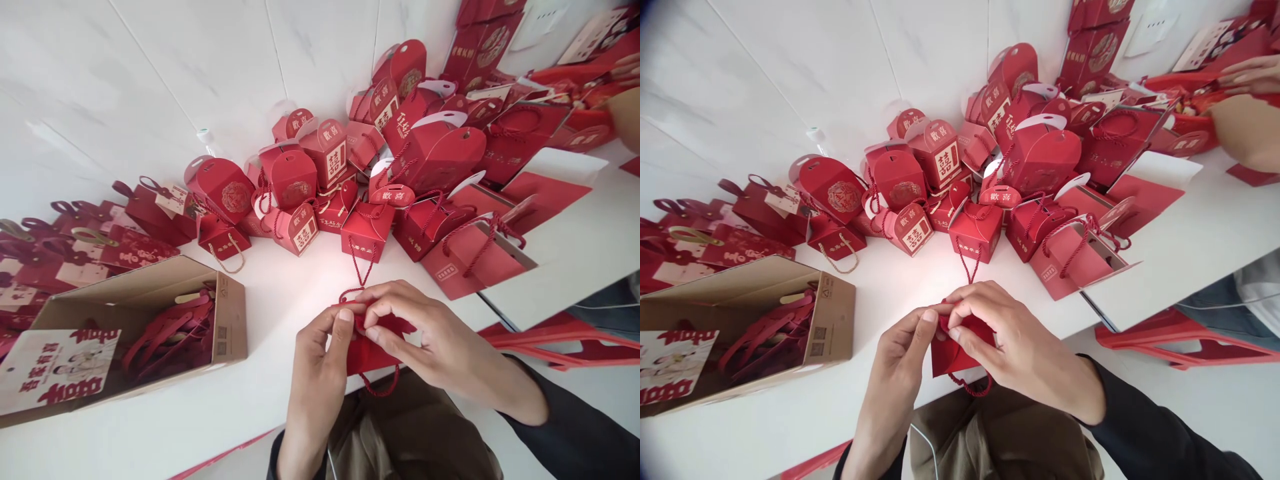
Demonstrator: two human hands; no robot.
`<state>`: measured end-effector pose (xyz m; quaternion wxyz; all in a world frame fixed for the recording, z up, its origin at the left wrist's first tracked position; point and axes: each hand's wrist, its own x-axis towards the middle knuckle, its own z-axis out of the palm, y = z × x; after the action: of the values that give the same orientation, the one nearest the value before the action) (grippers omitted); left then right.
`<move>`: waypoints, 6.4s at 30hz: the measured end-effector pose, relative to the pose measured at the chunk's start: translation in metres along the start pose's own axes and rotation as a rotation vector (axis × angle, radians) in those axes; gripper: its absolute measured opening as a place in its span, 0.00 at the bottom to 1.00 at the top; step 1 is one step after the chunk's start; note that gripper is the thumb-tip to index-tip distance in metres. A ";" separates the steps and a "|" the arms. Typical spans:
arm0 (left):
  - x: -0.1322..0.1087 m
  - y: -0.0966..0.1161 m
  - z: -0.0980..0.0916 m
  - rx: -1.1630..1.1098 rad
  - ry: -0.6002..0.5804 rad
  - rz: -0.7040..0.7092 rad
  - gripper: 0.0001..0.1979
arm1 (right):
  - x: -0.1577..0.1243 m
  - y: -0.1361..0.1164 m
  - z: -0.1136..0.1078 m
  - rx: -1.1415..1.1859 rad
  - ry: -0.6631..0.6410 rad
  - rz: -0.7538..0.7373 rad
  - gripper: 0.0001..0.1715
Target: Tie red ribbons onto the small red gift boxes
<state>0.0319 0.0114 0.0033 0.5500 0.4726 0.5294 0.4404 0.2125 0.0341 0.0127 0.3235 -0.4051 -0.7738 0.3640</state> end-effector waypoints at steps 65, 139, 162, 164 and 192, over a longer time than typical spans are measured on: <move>-0.023 -0.019 0.012 0.457 0.331 0.243 0.04 | 0.000 0.006 -0.013 -0.093 0.022 0.258 0.05; -0.027 -0.023 0.013 0.620 0.506 0.296 0.08 | 0.002 0.003 -0.015 -0.087 -0.019 -0.022 0.15; -0.034 -0.010 0.022 0.328 0.533 0.031 0.06 | 0.000 0.021 0.002 -0.218 0.165 0.091 0.06; -0.035 -0.011 0.021 0.337 0.535 0.043 0.07 | -0.001 0.022 0.002 -0.219 0.164 0.095 0.06; -0.044 -0.014 0.002 0.541 0.387 0.091 0.06 | -0.004 0.021 0.000 -0.199 0.189 0.189 0.04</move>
<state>0.0314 -0.0345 -0.0032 0.2738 0.5323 0.7000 0.3896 0.2229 0.0393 -0.0051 0.3175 -0.5386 -0.7305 0.2748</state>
